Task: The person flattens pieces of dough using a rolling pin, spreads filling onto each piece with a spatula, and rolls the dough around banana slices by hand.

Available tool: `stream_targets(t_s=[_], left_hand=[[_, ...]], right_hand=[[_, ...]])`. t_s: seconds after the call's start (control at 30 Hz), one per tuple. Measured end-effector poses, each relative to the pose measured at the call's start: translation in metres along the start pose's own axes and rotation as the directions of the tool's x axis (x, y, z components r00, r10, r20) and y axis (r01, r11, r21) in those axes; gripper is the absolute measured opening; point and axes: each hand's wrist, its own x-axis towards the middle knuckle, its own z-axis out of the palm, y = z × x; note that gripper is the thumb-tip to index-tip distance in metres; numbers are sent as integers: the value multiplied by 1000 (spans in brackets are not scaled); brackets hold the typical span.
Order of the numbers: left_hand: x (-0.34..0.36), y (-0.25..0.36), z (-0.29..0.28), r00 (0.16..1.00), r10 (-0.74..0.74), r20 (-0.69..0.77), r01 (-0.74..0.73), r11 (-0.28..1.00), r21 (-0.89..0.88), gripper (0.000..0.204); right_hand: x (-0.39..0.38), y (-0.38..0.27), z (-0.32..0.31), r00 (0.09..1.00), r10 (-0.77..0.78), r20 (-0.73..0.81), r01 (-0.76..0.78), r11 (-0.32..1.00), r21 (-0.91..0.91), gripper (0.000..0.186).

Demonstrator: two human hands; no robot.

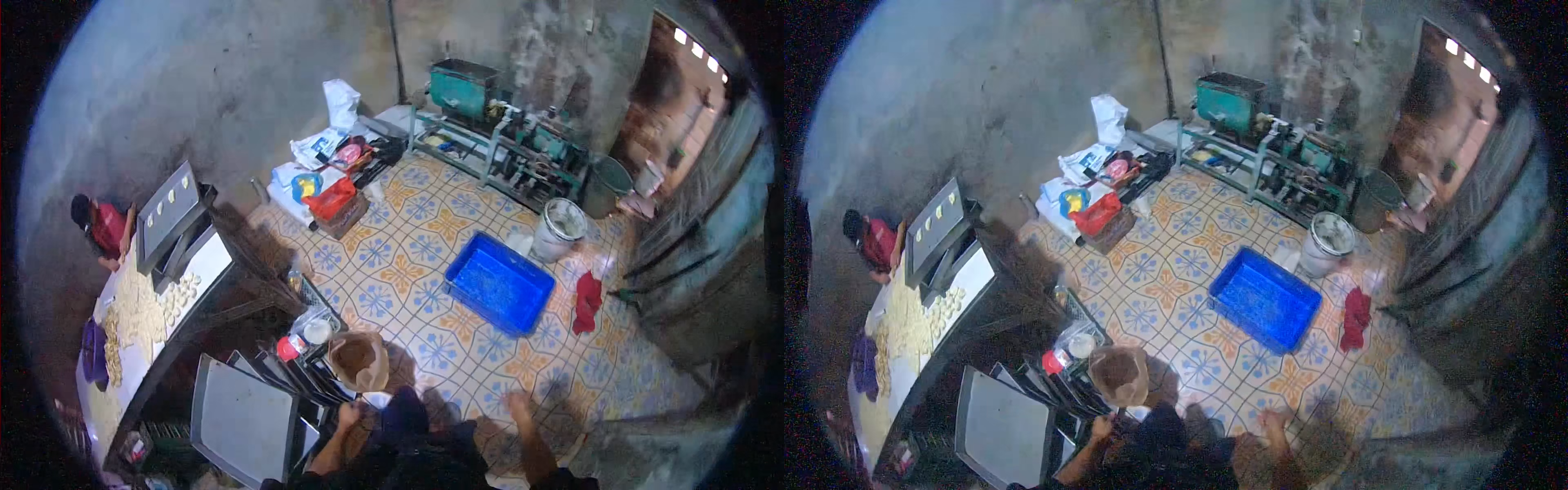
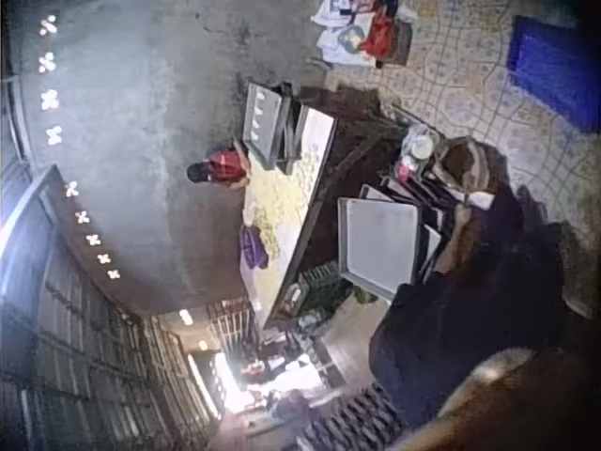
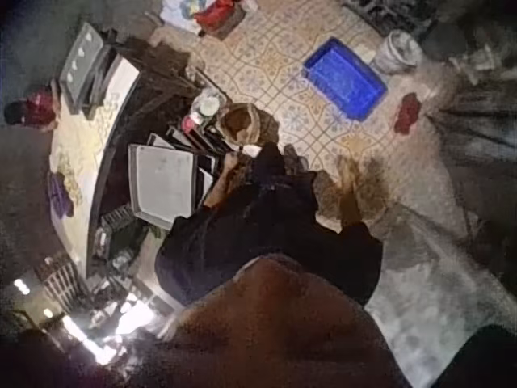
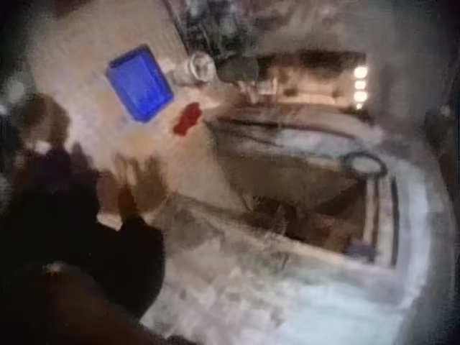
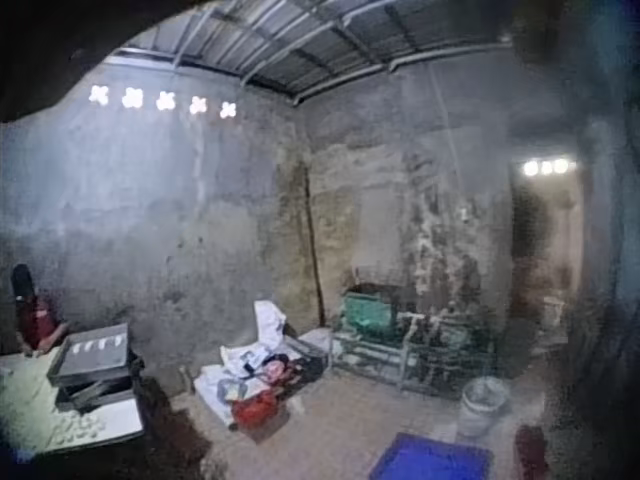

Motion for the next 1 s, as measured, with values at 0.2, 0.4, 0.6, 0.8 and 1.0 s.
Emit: stream_targets(t_s=[0.2,0.4,0.6,0.8,1.0], left_hand=[[46,-83,6,926,-366,-94,305,870,-386,44],[210,-12,-11,838,-544,36,496,734,-463,31],[478,84,-63,959,-271,-83,167,776,-609,20],[728,245,-145,904,-254,-345,6,813,-582,45],[871,291,-128,940,-181,-288,-55,755,-654,37]], right_hand=[[159,-131,230,976,-76,205,163,877,-453,23],[331,-109,225,969,-160,188,246,633,-734,21],[398,-155,203,948,246,203,-149,904,-401,19],[498,-215,390,825,19,565,541,260,-800,28],[743,-276,492,712,186,678,637,-578,-510,19]])
